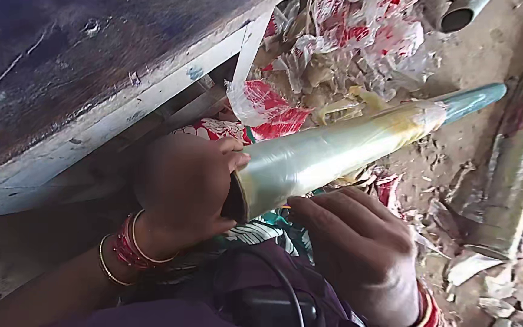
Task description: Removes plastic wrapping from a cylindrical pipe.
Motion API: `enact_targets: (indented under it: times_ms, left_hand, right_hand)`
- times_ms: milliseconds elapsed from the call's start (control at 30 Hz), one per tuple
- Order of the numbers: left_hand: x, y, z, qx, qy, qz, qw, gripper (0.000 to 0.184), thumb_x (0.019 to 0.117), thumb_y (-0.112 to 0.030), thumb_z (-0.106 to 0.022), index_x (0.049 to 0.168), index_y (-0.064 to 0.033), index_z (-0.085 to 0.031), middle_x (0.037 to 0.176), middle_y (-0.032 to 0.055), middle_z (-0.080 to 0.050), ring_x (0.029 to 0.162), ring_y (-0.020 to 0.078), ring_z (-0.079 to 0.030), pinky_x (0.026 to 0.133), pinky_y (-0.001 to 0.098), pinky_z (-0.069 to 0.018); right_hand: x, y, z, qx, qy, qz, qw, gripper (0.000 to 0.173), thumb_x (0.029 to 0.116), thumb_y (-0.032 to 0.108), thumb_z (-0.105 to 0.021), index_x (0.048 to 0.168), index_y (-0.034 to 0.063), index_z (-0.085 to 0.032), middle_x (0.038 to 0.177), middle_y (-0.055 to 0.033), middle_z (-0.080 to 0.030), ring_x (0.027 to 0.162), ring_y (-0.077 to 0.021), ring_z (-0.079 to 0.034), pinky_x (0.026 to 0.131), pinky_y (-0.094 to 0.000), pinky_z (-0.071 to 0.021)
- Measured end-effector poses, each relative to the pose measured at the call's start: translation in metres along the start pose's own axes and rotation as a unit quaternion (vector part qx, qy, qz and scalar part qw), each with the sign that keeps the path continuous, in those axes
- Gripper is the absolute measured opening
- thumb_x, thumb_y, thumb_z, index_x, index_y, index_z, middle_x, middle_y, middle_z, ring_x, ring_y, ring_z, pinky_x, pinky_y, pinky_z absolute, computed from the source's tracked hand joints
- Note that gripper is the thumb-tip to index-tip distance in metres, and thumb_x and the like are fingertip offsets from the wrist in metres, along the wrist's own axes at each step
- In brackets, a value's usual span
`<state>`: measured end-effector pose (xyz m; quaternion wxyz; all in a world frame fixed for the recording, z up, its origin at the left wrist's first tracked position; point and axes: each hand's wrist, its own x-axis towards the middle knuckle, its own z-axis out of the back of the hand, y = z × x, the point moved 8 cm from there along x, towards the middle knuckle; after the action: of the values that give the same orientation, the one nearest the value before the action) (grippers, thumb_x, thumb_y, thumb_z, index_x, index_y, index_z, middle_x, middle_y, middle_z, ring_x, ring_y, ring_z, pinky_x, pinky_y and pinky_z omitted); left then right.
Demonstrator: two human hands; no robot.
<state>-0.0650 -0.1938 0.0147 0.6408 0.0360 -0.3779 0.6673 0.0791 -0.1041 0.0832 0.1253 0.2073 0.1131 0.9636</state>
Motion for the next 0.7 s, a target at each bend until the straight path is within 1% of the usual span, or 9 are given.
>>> enact_targets:
  times_ms: [67,167,267,367,500,633,700]
  left_hand:
    - [-0.001,0.007,-0.005,-0.014,0.014,-0.002,1.0,0.081,0.0736,-0.048,-0.077,0.134,-0.0075,-0.043,0.139,0.0198,-0.054,0.132,0.0276,-0.048,0.104,0.0475,-0.0283]
    - [-0.003,0.013,-0.009,-0.048,0.022,0.001,0.999,0.086,0.0749,-0.052,-0.076,0.138,-0.0061,-0.04,0.142,0.0205,-0.053,0.135,0.0284,-0.046,0.104,0.0475,-0.0296]
    - [0.0,0.013,-0.01,-0.059,0.017,0.001,0.998,0.086,0.0744,-0.052,-0.076,0.138,-0.0073,-0.04,0.14,0.0201,-0.053,0.133,0.0279,-0.046,0.102,0.0464,-0.029]
    - [0.001,0.012,-0.011,-0.061,0.018,0.002,0.998,0.086,0.0734,-0.053,-0.077,0.138,-0.0083,-0.04,0.14,0.0198,-0.053,0.131,0.0283,-0.047,0.102,0.0474,-0.0286]
    - [0.0,0.012,-0.011,-0.05,0.019,-0.001,0.999,0.088,0.0725,-0.052,-0.078,0.138,-0.0055,-0.04,0.14,0.0212,-0.055,0.132,0.0305,-0.048,0.1,0.0494,-0.031]
    - [-0.001,0.012,-0.012,-0.047,0.016,-0.001,0.999,0.089,0.0715,-0.053,-0.078,0.137,-0.0057,-0.04,0.139,0.0208,-0.056,0.13,0.0319,-0.049,0.099,0.0502,-0.0309]
    - [-0.001,0.012,-0.012,-0.048,0.015,0.0,0.999,0.088,0.0728,-0.052,-0.078,0.137,-0.0058,-0.04,0.138,0.0208,-0.056,0.129,0.0313,-0.049,0.099,0.0499,-0.0309]
  right_hand:
    - [0.008,0.008,-0.002,-0.024,-0.015,0.06,0.998,0.016,0.0995,0.006,-0.061,0.1,0.0052,-0.077,0.074,-0.0084,-0.068,0.068,-0.0209,-0.058,0.062,-0.0333,-0.0418]
    - [0.016,0.019,-0.008,-0.064,-0.012,0.108,0.992,0.017,0.0978,0.003,-0.056,0.091,0.0034,-0.071,0.074,-0.0093,-0.067,0.066,-0.0232,-0.057,0.059,-0.0358,-0.0368]
    - [0.022,0.026,-0.014,-0.084,-0.004,0.133,0.988,0.021,0.0974,-0.001,-0.053,0.087,0.002,-0.07,0.074,-0.0102,-0.064,0.067,-0.0246,-0.057,0.058,-0.0367,-0.036]
    - [0.023,0.031,-0.016,-0.098,-0.006,0.157,0.983,0.022,0.0969,-0.003,-0.052,0.084,0.0003,-0.069,0.069,-0.0094,-0.059,0.062,-0.0237,-0.052,0.055,-0.0358,-0.0323]
    - [0.026,0.037,-0.016,-0.116,-0.006,0.182,0.976,0.023,0.0971,-0.004,-0.051,0.081,-0.0006,-0.067,0.064,-0.0081,-0.055,0.058,-0.0222,-0.047,0.052,-0.035,-0.0284]
    - [0.025,0.038,-0.016,-0.112,-0.01,0.194,0.974,0.023,0.0977,-0.004,-0.052,0.082,-0.0008,-0.067,0.064,-0.0083,-0.056,0.058,-0.0218,-0.048,0.053,-0.035,-0.029]
    - [0.025,0.041,-0.017,-0.114,-0.012,0.192,0.975,0.023,0.098,-0.003,-0.051,0.081,-0.0002,-0.066,0.064,-0.008,-0.056,0.058,-0.0214,-0.048,0.054,-0.0349,-0.0293]
